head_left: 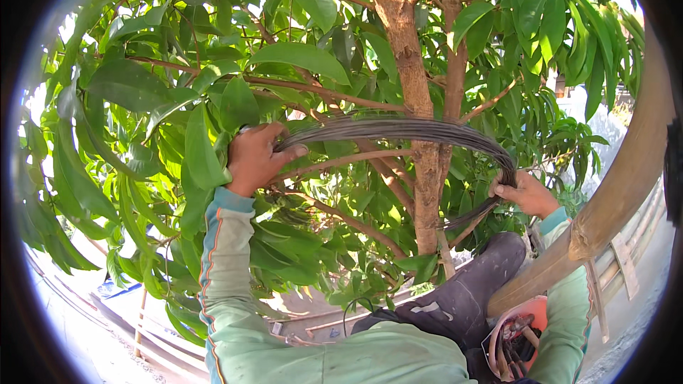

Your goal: The person secures a bamboo scaffold to a tree using wire and pliers. They then climb the scaffold and continue attaching wooden slats to the bamboo poles with wire, hammering nails to reinforce the structure.

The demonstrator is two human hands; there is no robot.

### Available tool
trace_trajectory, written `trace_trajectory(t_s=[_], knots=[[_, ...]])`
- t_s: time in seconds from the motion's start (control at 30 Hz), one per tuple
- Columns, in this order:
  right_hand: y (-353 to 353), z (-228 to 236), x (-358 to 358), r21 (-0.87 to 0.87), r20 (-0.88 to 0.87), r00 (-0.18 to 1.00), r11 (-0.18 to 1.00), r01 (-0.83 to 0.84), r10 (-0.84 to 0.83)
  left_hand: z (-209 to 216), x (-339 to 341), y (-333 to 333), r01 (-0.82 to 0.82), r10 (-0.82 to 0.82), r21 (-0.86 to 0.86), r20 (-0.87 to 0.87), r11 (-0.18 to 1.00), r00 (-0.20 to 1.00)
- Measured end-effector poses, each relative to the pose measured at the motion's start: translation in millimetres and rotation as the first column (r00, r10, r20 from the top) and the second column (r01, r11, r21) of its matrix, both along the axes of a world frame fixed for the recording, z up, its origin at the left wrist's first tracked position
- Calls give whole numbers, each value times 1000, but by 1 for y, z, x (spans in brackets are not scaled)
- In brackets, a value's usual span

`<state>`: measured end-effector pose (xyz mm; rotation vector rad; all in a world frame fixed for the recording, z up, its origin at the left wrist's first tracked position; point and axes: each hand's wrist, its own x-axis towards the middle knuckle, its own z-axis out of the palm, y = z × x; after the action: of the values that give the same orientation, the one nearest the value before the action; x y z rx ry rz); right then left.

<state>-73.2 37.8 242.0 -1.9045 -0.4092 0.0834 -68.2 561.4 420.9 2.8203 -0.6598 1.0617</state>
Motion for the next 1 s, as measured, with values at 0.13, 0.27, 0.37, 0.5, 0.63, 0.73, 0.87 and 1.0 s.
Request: trace_trajectory(t_s=[0.13,0.27,0.37,0.5,0.63,0.73,0.87,1.0], knots=[[2,0,3,-94,23,999,995,27,-25,-16,49,14,-231,276,199,-240,952,931],[-9,-17,8,-337,70,992,934,121,-103,-1,42,-33,-9,-36,-117,-374,993,927],[-12,-34,15,-276,39,997,958,71,-63,-31,12,-98,193,-189,4,-176,981,966],[-18,-56,22,-156,-104,994,988,8,-24,-82,8,-159,123,-151,223,113,967,982],[-13,-32,8,189,-128,989,981,-46,71,-122,48,-186,54,-67,256,44,965,997],[-27,-17,-4,572,-10,1000,820,-14,24,-119,63,-199,30,-16,186,-77,982,997],[-37,3,-8,873,134,991,476,-108,-22,-123,74,-203,22,-16,208,-28,978,999],[-40,16,-18,836,215,974,528,-148,-68,-133,80,-190,-29,13,302,52,953,999]])
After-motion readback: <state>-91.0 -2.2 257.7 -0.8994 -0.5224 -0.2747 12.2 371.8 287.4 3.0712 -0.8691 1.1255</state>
